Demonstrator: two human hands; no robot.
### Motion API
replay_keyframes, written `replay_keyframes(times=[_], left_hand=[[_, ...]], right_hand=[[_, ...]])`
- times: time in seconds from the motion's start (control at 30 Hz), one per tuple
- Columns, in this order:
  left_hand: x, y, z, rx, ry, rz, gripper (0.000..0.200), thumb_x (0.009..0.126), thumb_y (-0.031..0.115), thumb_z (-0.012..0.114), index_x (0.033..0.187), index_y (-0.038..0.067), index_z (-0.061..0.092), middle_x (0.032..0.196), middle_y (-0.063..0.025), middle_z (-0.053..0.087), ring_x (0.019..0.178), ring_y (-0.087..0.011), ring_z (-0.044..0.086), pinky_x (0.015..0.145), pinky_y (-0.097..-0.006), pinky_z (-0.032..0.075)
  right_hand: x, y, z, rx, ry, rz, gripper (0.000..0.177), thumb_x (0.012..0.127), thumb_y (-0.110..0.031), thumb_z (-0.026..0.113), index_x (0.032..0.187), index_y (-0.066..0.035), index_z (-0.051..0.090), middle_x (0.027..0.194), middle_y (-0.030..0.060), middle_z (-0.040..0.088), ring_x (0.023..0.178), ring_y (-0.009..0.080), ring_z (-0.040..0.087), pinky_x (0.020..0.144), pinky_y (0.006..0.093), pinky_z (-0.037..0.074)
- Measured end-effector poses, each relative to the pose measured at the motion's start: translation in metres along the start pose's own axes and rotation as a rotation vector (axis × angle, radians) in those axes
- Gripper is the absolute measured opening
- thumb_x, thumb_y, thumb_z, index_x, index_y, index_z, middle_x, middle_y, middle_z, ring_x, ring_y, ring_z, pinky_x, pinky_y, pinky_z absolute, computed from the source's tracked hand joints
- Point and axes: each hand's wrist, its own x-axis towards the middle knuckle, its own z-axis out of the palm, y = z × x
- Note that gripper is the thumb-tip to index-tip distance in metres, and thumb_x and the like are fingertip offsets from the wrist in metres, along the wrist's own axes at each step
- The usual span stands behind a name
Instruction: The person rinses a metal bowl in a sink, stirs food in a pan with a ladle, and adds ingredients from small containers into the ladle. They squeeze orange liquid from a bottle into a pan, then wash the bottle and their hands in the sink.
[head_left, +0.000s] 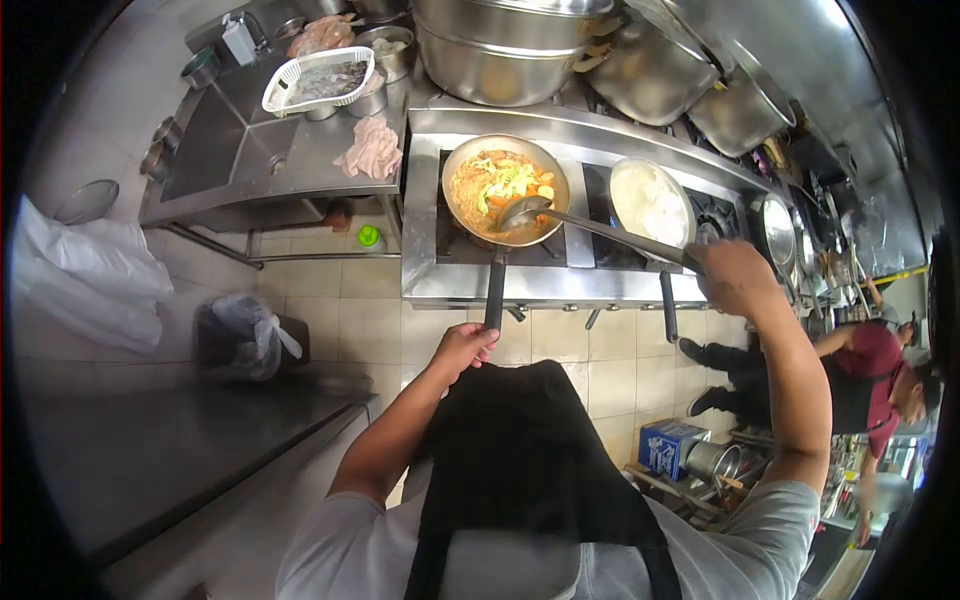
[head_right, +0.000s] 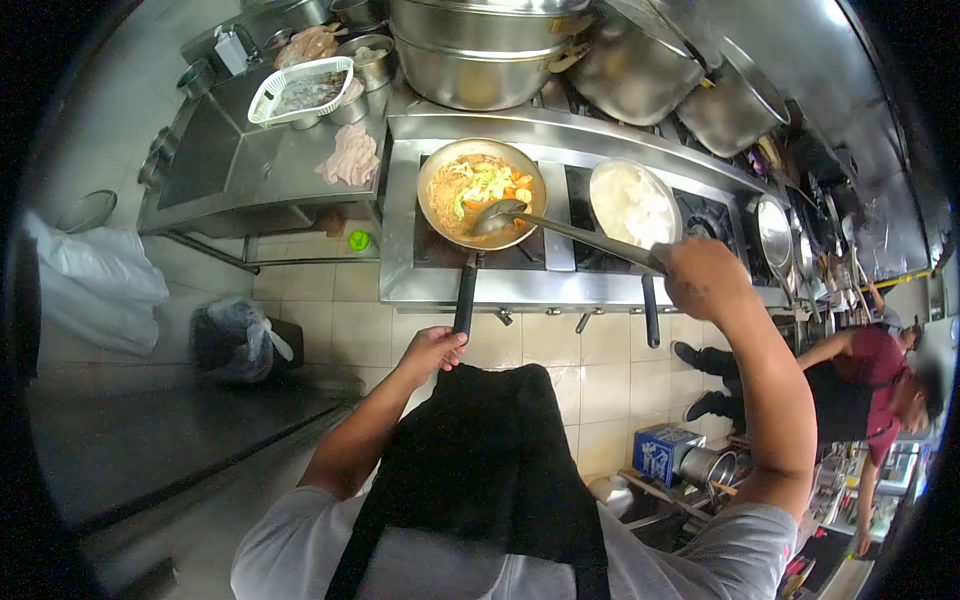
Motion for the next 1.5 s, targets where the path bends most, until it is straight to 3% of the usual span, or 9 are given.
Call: replay_keyframes(times=[0.17, 0.47, 0.63, 0.7, 0.87, 1.0, 1.17, 1.23, 1.5], left_hand=[[0.001, 0.0, 0.0, 0.01, 0.001, 0.017, 0.028, 0.087, 0.03, 0.065, 0.097, 0.003, 0.065, 0.078, -0.0009, 0.063, 0.061, -0.0076, 0.055, 0.052, -0.0221, 0.046], [0.003, 0.004, 0.001, 0.029, -0.01, 0.002, 0.031, 0.086, 0.033, 0.067, 0.097, 0.005, 0.061, 0.081, -0.0034, 0.063, 0.056, -0.009, 0.056, 0.047, -0.0219, 0.045], [0.02, 0.029, 0.012, 0.005, 0.011, -0.022, 0.037, 0.081, 0.037, 0.071, 0.095, 0.006, 0.057, 0.08, -0.004, 0.061, 0.053, -0.0113, 0.056, 0.041, -0.0247, 0.045], [0.022, 0.046, 0.024, 0.031, 0.106, -0.07, 0.029, 0.079, 0.029, 0.07, 0.089, 0.005, 0.056, 0.074, -0.0033, 0.058, 0.047, -0.0122, 0.054, 0.037, -0.0268, 0.044], [0.033, 0.048, 0.032, 0.263, 0.175, -0.046, 0.016, 0.072, 0.016, 0.065, 0.072, 0.003, 0.054, 0.056, -0.0028, 0.051, 0.042, -0.014, 0.05, 0.035, -0.0312, 0.042], [0.035, 0.04, 0.017, 0.279, 0.198, -0.004, 0.017, 0.072, 0.012, 0.063, 0.063, 0.003, 0.052, 0.055, -0.0044, 0.051, 0.041, -0.0136, 0.046, 0.035, -0.0316, 0.042], [0.044, 0.033, 0.006, 0.313, 0.188, -0.012, 0.018, 0.072, 0.016, 0.066, 0.071, 0.004, 0.053, 0.058, -0.005, 0.055, 0.04, -0.014, 0.049, 0.033, -0.0304, 0.038], [0.042, 0.031, 0.004, 0.323, 0.202, 0.0, 0.024, 0.073, 0.022, 0.069, 0.072, 0.004, 0.054, 0.059, -0.0052, 0.056, 0.043, -0.0145, 0.052, 0.036, -0.0299, 0.04], [0.022, 0.02, -0.015, 0.337, 0.149, 0.097, 0.043, 0.081, 0.043, 0.07, 0.088, 0.002, 0.061, 0.07, -0.0042, 0.06, 0.057, -0.0122, 0.056, 0.049, -0.0255, 0.045]], right_hand=[[-0.032, 0.009, 0.005, 0.259, 0.121, 0.02, 0.024, 0.079, -0.01, 0.058, 0.102, -0.006, 0.062, 0.086, 0.0229, 0.064, 0.083, 0.0396, 0.063, 0.072, 0.0454, 0.05], [0.033, -0.15, 0.266, 0.978, 0.471, 0.352, 0.029, 0.082, -0.014, 0.061, 0.106, 0.001, 0.06, 0.064, 0.0216, 0.058, 0.059, 0.0328, 0.058, 0.056, 0.0407, 0.047], [0.022, -0.154, 0.254, 0.993, 0.504, 0.328, 0.02, 0.084, -0.01, 0.059, 0.101, 0.0, 0.059, 0.061, 0.0145, 0.053, 0.053, 0.0254, 0.053, 0.055, 0.0354, 0.044], [0.014, -0.142, 0.239, 1.051, 0.499, 0.337, 0.033, 0.083, -0.013, 0.06, 0.112, 0.0, 0.059, 0.066, 0.0225, 0.06, 0.064, 0.0385, 0.063, 0.057, 0.0428, 0.048], [0.013, -0.139, 0.221, 1.113, 0.51, 0.351, 0.023, 0.083, -0.011, 0.058, 0.101, 0.003, 0.058, 0.063, 0.0201, 0.057, 0.055, 0.0358, 0.059, 0.055, 0.0416, 0.047], [0.007, -0.141, 0.204, 1.961, 0.024, 0.295, 0.009, 0.081, -0.002, 0.056, 0.089, -0.002, 0.052, 0.052, 0.001, 0.045, 0.032, 0.0092, 0.037, 0.03, 0.025, 0.031], [-0.002, -0.147, 0.232, 1.728, 0.163, 0.268, 0.01, 0.085, -0.012, 0.059, 0.09, -0.005, 0.053, 0.054, 0.0046, 0.051, 0.036, 0.0181, 0.048, 0.036, 0.0323, 0.039], [-0.002, -0.15, 0.246, 0.825, 0.584, 0.332, 0.017, 0.086, -0.02, 0.06, 0.09, -0.005, 0.054, 0.06, 0.0118, 0.059, 0.05, 0.0319, 0.059, 0.05, 0.0418, 0.048], [-0.006, -0.141, 0.247, 0.739, 0.623, 0.404, 0.021, 0.085, -0.021, 0.062, 0.097, -0.005, 0.056, 0.081, 0.015, 0.064, 0.069, 0.0348, 0.064, 0.063, 0.0456, 0.051]])
